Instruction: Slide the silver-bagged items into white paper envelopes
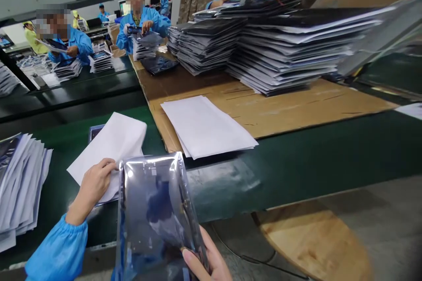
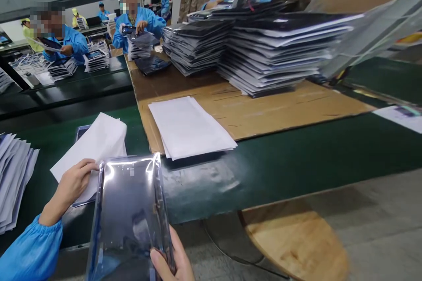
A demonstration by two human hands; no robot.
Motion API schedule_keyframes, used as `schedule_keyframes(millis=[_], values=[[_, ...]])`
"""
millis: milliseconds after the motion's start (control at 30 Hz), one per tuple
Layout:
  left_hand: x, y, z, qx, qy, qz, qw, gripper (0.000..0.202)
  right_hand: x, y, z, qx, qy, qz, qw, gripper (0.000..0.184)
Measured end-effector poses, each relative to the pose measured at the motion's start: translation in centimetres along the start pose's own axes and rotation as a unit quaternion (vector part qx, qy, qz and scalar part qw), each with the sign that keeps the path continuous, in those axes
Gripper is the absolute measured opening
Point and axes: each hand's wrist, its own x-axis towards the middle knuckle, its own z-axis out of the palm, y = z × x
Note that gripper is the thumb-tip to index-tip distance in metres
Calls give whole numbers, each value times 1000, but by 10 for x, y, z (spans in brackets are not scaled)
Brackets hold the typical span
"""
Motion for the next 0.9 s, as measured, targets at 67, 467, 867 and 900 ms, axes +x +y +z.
schedule_keyframes(millis=[67,467,867,900], values=[[-3,8,-6,20,-10,8,1000,23,7,-11,5,-14,-12,-10,1000,60],[-60,11,7,63,50,-42,996,59,26,-28,15,-25,-9,-63,998,59],[-119,17,31,-93,165,-204,960,21,41,-33,57,59,5,-44,997,43],[-120,18,33,-131,170,-212,953,21,41,-32,60,62,4,-46,997,41]])
